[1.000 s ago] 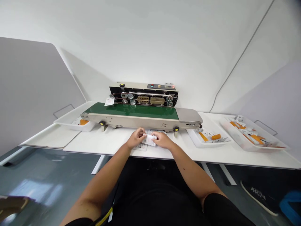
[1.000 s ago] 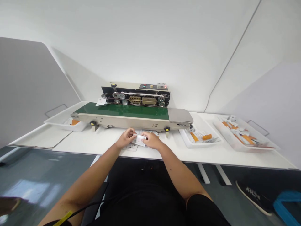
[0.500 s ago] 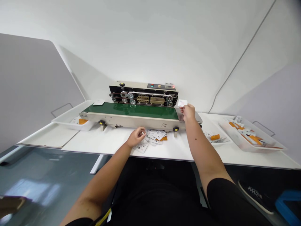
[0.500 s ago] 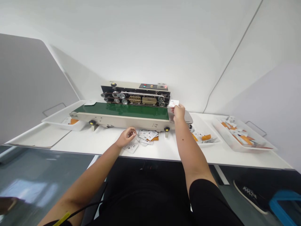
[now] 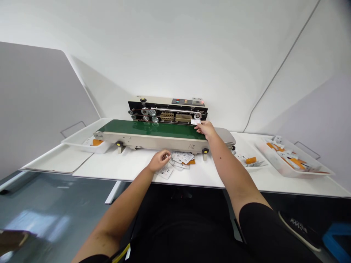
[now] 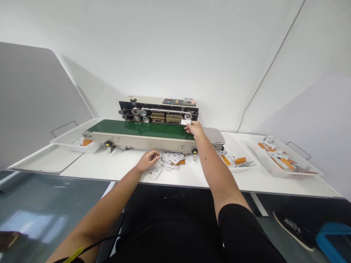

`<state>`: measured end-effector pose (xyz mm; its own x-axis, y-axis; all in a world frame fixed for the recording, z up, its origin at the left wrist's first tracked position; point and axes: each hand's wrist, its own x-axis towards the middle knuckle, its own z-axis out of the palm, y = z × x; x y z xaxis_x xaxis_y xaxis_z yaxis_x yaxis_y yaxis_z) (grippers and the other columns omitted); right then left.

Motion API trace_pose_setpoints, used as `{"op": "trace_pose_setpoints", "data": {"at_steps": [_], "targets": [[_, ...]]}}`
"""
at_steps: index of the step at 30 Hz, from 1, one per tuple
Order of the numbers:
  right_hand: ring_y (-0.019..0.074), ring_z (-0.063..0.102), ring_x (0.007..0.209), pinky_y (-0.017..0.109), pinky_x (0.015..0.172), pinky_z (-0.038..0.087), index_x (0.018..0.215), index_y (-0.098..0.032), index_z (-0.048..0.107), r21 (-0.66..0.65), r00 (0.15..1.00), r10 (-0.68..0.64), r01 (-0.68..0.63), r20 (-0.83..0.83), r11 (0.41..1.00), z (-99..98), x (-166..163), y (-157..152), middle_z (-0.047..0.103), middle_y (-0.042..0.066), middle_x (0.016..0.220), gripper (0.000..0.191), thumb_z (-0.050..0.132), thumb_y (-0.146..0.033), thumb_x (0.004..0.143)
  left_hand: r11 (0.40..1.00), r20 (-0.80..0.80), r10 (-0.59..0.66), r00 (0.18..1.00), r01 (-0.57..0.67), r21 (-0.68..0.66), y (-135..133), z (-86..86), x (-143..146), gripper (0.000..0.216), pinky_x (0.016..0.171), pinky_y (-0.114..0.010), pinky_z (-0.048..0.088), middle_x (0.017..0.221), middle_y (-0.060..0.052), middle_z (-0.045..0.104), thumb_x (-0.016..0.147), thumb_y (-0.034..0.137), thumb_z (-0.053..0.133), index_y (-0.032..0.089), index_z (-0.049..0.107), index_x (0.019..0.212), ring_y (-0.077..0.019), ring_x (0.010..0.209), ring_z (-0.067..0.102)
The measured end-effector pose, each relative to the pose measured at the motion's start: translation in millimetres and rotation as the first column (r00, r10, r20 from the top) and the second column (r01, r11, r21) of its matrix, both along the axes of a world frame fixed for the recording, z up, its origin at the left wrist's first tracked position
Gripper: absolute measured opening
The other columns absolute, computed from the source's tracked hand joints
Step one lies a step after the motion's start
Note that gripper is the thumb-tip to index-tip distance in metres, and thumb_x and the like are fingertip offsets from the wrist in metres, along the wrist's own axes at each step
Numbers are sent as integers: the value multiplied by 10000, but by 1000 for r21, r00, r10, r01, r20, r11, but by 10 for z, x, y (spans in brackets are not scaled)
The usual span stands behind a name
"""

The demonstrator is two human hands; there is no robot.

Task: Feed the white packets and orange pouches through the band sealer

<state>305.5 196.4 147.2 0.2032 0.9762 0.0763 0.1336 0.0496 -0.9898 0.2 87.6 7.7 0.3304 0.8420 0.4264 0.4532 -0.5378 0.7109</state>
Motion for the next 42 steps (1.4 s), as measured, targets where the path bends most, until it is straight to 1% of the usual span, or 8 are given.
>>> {"op": "trace_pose_setpoints", "data": {"at_steps": [4, 7, 11, 16, 21, 31, 36, 42], "targets": [[178, 621, 724, 282, 683, 505, 1172, -159, 693, 394, 887, -321, 179, 332, 902, -59, -144, -331, 688, 30, 768, 335, 679, -341, 890, 999, -61, 8, 998, -4, 52, 3, 17, 9, 196, 655, -269, 461, 833, -13, 684, 936, 370, 587, 196, 666, 982, -159, 690, 578], [217, 639, 862, 351, 842, 511, 1191, -181, 707, 574, 857, -269, -37, 439, 818, -372, -502, -752, 715, 64, 892, 313, 537, -306, 960, 997, -98, 32, 995, -24, 73, 25, 17, 26, 177, 682, -278, 464, 845, -20, 701, 943, 348, 567, 202, 667, 940, -176, 735, 604], [255, 645, 980, 384, 914, 504, 1284, -203, 671, 381, 622, 104, -594, 776, 709, -1017, -1100, -1271, 732, 88, 1010, 375, 583, -263, 924, 976, -16, 189, 982, -186, 114, 38, 12, -4, 217, 707, -298, 476, 821, -28, 699, 988, 320, 476, 213, 661, 948, -195, 756, 639], [334, 531, 1303, 522, 1133, 369, 1582, -138, 314, 222, 429, 161, -709, 889, 669, -1426, -1453, -1509, 595, 201, 1401, 825, 655, -464, 907, 895, 228, 386, 894, -422, 141, -13, 34, -111, 299, 681, -303, 479, 696, -16, 629, 1043, 348, 386, 205, 643, 988, -193, 667, 619], [344, 444, 1405, 583, 1179, 294, 1448, -218, 512, 95, 249, 211, -827, 945, 554, -1466, -1448, -1435, 503, 159, 1517, 591, 591, -539, 958, 891, 224, 382, 897, -421, 167, -15, 62, -122, 260, 662, -289, 453, 650, 13, 582, 1036, 342, 417, 215, 629, 956, -176, 626, 578], [248, 524, 1180, 448, 1075, 457, 1260, -238, 654, 397, 660, 336, -704, 671, 589, -1509, -1328, -1348, 599, 95, 1204, 337, 593, -148, 942, 973, 212, 207, 955, -223, 56, 23, 31, -111, 307, 676, -284, 484, 737, -2, 639, 974, 480, 518, 196, 630, 1005, -181, 682, 614], [234, 530, 1267, 411, 1056, 507, 1317, -254, 605, 512, 900, 290, -426, 325, 746, -1483, -1200, -1280, 526, 102, 1327, 443, 551, -134, 894, 995, 145, -67, 987, 77, -59, 28, 47, -62, 411, 780, -323, 531, 981, -79, 732, 885, 538, 652, 169, 683, 1063, -242, 883, 684], [225, 660, 1076, 324, 832, 599, 1312, -235, 604, 368, 968, 236, -250, 82, 896, -1541, -1155, -1181, 646, 93, 1230, 508, 705, -296, 819, 975, 254, 12, 967, 45, -219, 74, -22, -12, 398, 668, -300, 528, 830, -40, 718, 840, 566, 708, 181, 666, 931, -208, 741, 660]]}}
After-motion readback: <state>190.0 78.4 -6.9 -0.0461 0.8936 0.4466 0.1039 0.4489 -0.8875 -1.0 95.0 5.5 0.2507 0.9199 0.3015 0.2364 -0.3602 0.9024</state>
